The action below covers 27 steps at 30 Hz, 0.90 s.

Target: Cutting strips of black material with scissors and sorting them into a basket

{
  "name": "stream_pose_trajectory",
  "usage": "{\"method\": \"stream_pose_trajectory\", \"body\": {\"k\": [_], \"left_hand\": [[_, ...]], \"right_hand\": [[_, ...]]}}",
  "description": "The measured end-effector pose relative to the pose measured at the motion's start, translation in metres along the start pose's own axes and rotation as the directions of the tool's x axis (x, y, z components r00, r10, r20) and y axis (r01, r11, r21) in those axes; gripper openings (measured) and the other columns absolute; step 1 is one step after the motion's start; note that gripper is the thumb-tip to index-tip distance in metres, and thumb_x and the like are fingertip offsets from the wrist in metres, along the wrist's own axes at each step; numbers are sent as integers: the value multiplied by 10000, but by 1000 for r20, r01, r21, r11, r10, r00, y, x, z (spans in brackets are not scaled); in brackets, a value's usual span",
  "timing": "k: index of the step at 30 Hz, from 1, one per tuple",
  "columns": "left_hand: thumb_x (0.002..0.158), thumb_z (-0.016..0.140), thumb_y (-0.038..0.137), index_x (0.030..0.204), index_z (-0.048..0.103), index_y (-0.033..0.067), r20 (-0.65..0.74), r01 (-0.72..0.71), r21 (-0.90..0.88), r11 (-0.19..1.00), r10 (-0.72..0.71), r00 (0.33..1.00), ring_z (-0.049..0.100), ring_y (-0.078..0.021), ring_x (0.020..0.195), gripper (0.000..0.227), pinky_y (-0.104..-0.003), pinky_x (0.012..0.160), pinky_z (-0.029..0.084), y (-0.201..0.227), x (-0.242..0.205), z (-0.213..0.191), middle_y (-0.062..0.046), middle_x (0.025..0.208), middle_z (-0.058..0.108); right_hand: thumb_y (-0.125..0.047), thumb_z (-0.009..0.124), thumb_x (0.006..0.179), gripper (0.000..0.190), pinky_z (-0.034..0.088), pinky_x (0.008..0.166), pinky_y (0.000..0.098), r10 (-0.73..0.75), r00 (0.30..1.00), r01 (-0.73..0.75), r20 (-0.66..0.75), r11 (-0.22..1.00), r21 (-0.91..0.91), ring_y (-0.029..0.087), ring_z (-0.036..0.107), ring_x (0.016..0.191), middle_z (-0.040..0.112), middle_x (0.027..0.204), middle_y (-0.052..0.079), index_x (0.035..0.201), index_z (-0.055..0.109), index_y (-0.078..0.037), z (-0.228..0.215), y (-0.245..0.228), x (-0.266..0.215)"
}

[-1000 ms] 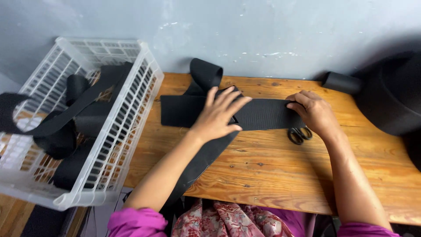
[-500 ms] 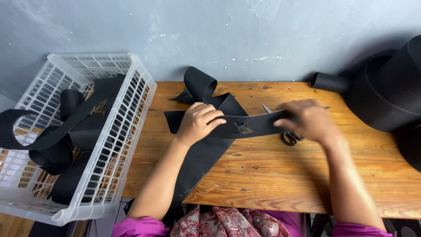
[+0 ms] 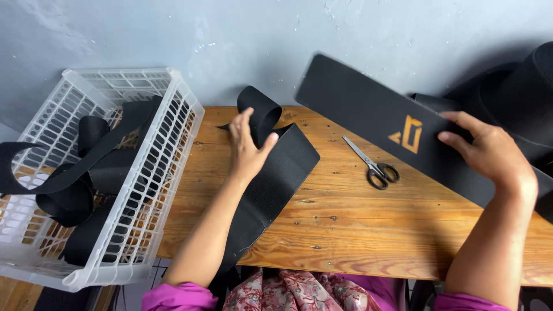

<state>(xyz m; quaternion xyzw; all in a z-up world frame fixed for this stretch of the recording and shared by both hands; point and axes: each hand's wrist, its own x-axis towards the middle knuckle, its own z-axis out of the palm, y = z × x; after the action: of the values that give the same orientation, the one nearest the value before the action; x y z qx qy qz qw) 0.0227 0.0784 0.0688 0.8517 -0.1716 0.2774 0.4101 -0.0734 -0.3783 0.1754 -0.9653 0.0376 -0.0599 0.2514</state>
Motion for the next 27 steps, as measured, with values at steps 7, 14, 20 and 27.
{"method": "stream_pose_trajectory", "body": {"k": [7,14,20,27], "left_hand": [[867,710,522,1543,311,133,-25,156,42,987,-155,988,399,-368,1351,876,-538,1114,389,-17,-2,12,-228,1408,387],[995,523,128,1449,466,173,-65,297,-156,942,-309,949,616,-266,1116,460,-384,919,516,-45,1,1,-126,1292,633],[1043,440,103,1515,428,151,-45,277,-407,871,-322,946,463,-272,1432,474,-358,1155,360,-42,4,0,-108,1545,499],[1029,436,4,1578,402,107,-7,226,-712,665,-329,944,330,-284,1493,560,-481,1233,271,8,3,6,-203,1599,404]], "right_hand": [[-262,665,958,410,431,996,358,47,987,-43,153,999,-28,254,647,1180,717,1315,85,1335,664,-102,48,99,49],[-303,740,906,554,487,961,439,232,943,-198,240,968,-155,381,665,1182,690,1312,215,1414,609,-125,91,125,73],[-186,703,925,513,448,1007,466,-190,973,177,-131,978,-107,417,614,1146,598,1308,244,1420,601,-97,81,10,43],[-131,684,957,525,554,958,523,-440,897,391,38,831,396,403,677,1155,657,1248,236,1454,526,-72,126,-104,43]]}}
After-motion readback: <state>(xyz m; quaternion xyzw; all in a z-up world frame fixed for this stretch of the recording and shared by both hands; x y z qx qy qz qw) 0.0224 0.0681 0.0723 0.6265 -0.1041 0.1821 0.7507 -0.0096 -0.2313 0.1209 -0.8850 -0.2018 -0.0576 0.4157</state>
